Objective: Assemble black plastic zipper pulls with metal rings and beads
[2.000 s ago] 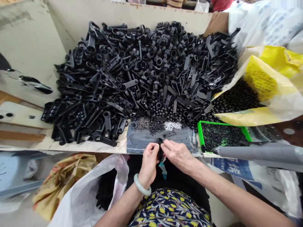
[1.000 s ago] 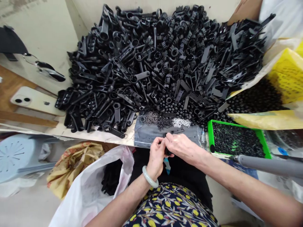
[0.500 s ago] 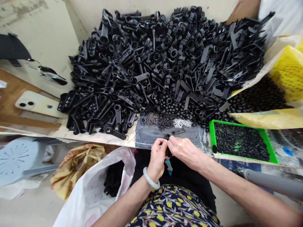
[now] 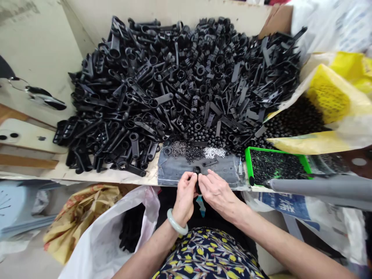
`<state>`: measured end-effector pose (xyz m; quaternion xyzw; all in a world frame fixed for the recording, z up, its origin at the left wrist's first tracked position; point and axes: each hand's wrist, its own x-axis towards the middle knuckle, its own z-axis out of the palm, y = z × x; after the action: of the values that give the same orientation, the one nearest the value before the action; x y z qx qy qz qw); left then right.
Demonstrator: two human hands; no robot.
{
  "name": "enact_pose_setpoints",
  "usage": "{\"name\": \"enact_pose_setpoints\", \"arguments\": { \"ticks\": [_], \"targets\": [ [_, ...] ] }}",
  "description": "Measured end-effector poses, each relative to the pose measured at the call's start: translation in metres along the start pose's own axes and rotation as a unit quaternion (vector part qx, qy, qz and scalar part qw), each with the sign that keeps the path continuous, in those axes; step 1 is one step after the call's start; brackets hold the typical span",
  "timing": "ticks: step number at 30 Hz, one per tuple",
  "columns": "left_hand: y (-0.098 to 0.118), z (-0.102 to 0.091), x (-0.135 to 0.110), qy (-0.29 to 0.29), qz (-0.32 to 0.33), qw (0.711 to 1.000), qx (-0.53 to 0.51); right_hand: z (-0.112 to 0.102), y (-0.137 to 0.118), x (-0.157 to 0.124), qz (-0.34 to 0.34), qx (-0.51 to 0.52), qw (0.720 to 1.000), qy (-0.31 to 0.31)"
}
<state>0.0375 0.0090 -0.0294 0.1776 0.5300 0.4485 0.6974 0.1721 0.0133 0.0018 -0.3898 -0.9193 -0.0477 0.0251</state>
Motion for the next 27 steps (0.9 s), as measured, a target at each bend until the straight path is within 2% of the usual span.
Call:
{"name": "enact_pose_setpoints", "arguments": {
  "ticks": [3,6,9,14,16,18,21,23,25,27],
  "targets": [
    [0.002,-0.001,-0.003,-0.017,0.0,1.0,-0.012,-0.008,0.022,-0.004,0.018,0.105,0.994,-0.027],
    [0.01,-0.005,-0.009,-0.052,-0.028,0.997,-0.043,-0.012,0.048,-0.006,0.081,0.211,0.974,0.009],
    [0.019,-0.009,-0.016,-0.051,-0.047,0.996,-0.048,-0.008,0.065,0.005,0.117,0.183,0.975,0.045],
    [0.029,-0.012,-0.022,-0.053,-0.046,0.996,-0.047,0.006,0.073,0.025,0.029,0.084,0.996,-0.011],
    [0.031,-0.013,-0.023,-0.053,-0.043,0.996,-0.057,0.008,0.076,0.019,0.005,0.095,0.995,0.012],
    [0.033,-0.013,-0.023,-0.058,-0.034,0.995,-0.067,0.006,0.079,0.006,0.0,0.131,0.988,0.075],
    [0.035,-0.009,-0.021,-0.067,-0.007,0.995,-0.071,-0.004,0.075,-0.018,0.056,0.211,0.954,0.204],
    [0.035,-0.001,-0.018,-0.075,0.015,0.995,-0.067,-0.012,0.063,-0.028,0.134,0.276,0.912,0.274],
    [0.034,0.01,-0.016,-0.083,0.025,0.994,-0.073,-0.016,0.046,-0.03,0.198,0.34,0.863,0.317],
    [0.032,0.023,-0.014,-0.089,0.022,0.991,-0.094,-0.014,0.03,-0.026,0.213,0.385,0.829,0.344]
  ]
}}
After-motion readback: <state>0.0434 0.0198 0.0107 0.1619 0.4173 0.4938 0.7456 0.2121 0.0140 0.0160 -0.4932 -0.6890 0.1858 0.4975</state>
